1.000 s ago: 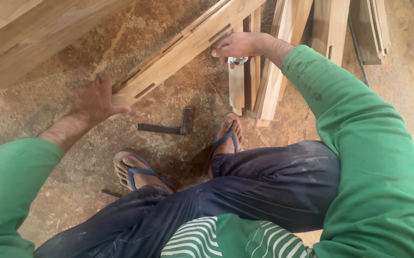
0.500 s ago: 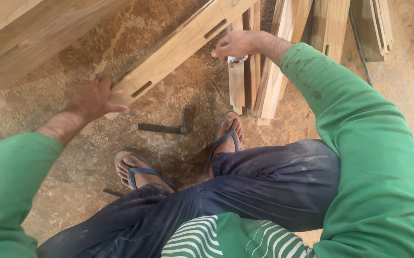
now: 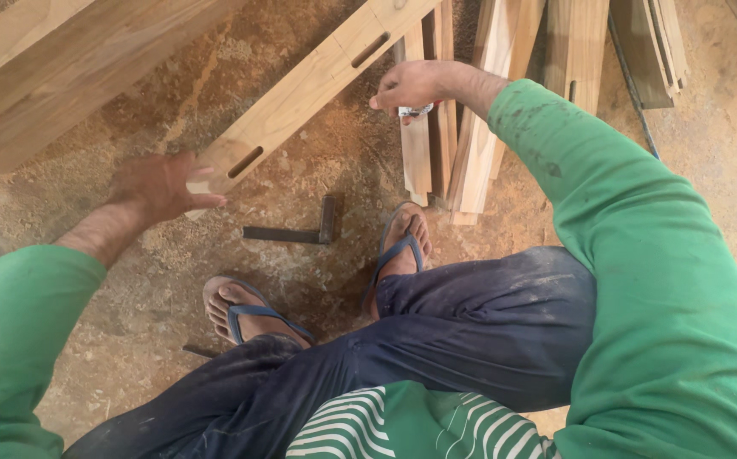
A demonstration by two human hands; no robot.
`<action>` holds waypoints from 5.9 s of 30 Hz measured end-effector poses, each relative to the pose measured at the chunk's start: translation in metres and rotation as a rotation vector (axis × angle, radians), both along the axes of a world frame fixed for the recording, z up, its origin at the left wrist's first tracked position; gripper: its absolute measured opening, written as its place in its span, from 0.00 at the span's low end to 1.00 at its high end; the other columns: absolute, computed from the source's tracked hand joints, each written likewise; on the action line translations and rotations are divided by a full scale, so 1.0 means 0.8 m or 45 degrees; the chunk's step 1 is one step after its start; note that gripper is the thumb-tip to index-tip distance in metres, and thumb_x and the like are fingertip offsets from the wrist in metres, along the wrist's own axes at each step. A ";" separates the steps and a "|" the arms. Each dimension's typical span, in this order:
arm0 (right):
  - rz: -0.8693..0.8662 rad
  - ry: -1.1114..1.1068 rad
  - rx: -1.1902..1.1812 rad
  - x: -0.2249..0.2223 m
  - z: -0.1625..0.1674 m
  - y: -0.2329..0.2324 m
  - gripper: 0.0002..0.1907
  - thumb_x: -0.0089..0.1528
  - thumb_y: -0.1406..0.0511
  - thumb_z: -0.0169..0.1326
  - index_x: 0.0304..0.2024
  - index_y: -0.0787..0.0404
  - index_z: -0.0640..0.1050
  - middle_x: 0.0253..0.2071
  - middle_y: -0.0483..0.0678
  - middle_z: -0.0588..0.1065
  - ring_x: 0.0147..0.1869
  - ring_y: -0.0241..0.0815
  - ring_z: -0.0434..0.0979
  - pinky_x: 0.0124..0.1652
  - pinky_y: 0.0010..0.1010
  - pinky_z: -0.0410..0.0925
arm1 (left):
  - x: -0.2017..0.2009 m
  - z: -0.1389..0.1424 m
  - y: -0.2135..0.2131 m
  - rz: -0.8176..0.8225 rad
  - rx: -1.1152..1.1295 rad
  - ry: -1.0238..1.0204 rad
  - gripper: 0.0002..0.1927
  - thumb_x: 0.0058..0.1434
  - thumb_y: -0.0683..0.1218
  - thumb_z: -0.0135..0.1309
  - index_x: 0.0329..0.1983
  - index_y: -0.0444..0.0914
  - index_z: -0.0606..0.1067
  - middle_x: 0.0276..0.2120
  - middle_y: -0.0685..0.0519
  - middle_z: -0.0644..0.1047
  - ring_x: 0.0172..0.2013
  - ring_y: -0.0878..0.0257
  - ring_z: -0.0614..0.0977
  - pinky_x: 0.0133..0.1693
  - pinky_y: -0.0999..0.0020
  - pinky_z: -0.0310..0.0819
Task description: The person sits on the workshop floor and measures wooden boards with a tape measure and steel ruler, then marks cut lines on them with a pencil, using an L-square at times. They reposition and turn the boards between measurements and set marked boards aside with other lumber.
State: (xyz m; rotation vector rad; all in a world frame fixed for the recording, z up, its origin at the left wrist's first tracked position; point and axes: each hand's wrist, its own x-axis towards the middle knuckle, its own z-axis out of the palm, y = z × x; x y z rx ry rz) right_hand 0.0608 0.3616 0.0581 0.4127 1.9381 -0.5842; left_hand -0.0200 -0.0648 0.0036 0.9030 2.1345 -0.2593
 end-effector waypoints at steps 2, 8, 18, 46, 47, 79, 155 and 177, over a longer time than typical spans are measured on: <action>0.004 0.006 -0.011 0.001 -0.003 0.002 0.25 0.68 0.47 0.49 0.56 0.57 0.76 0.45 0.48 0.79 0.42 0.38 0.82 0.45 0.37 0.75 | -0.001 -0.002 0.000 -0.020 0.012 -0.018 0.46 0.54 0.80 0.51 0.57 0.39 0.73 0.37 0.44 0.83 0.34 0.52 0.88 0.35 0.53 0.84; 0.020 0.010 -0.010 0.002 -0.010 0.006 0.24 0.68 0.47 0.49 0.53 0.57 0.77 0.46 0.48 0.80 0.44 0.37 0.82 0.47 0.39 0.75 | -0.006 -0.012 -0.005 -0.015 0.110 -0.038 0.45 0.53 0.78 0.55 0.57 0.39 0.74 0.43 0.42 0.82 0.41 0.49 0.86 0.43 0.50 0.82; 0.230 -0.016 -0.014 0.001 0.007 -0.014 0.25 0.68 0.46 0.46 0.55 0.57 0.77 0.47 0.50 0.80 0.50 0.43 0.81 0.55 0.42 0.73 | -0.018 0.030 -0.003 0.001 -0.241 -0.113 0.35 0.58 0.72 0.56 0.59 0.47 0.74 0.34 0.50 0.84 0.29 0.59 0.85 0.31 0.59 0.84; 1.929 0.953 -0.300 0.134 -0.094 -0.148 0.19 0.62 0.64 0.54 0.55 0.63 0.75 0.56 0.52 0.74 0.60 0.47 0.71 0.58 0.42 0.67 | 0.253 -0.059 0.060 -0.110 0.747 0.324 0.19 0.64 0.58 0.53 0.51 0.43 0.76 0.51 0.52 0.77 0.52 0.58 0.78 0.40 0.48 0.84; 1.912 0.875 -0.309 0.133 -0.094 -0.149 0.16 0.66 0.64 0.53 0.54 0.63 0.75 0.55 0.52 0.74 0.61 0.48 0.71 0.58 0.42 0.66 | 0.253 -0.063 0.064 -0.068 0.773 0.253 0.18 0.68 0.56 0.52 0.53 0.41 0.76 0.51 0.50 0.77 0.51 0.58 0.78 0.39 0.54 0.84; 0.684 1.584 -0.024 -0.050 -0.067 -0.138 0.10 0.74 0.62 0.47 0.50 0.61 0.74 0.45 0.57 0.73 0.52 0.59 0.72 0.52 0.52 0.66 | 0.208 -0.048 0.130 1.548 1.396 -0.674 0.13 0.72 0.50 0.45 0.44 0.40 0.79 0.31 0.55 0.84 0.25 0.70 0.84 0.24 0.72 0.78; 0.770 1.748 -0.108 -0.054 -0.087 -0.202 0.08 0.74 0.63 0.50 0.46 0.60 0.77 0.37 0.55 0.74 0.43 0.58 0.74 0.44 0.49 0.66 | 0.177 0.067 -0.041 1.164 1.456 0.568 0.11 0.82 0.46 0.49 0.49 0.38 0.80 0.29 0.49 0.77 0.30 0.55 0.80 0.34 0.60 0.74; 0.811 1.506 0.081 -0.056 -0.117 -0.185 0.13 0.75 0.63 0.50 0.36 0.60 0.75 0.25 0.49 0.70 0.28 0.47 0.72 0.33 0.43 0.66 | 0.116 0.038 0.011 0.830 1.593 0.739 0.16 0.80 0.45 0.46 0.62 0.31 0.74 0.37 0.48 0.81 0.32 0.59 0.81 0.33 0.65 0.75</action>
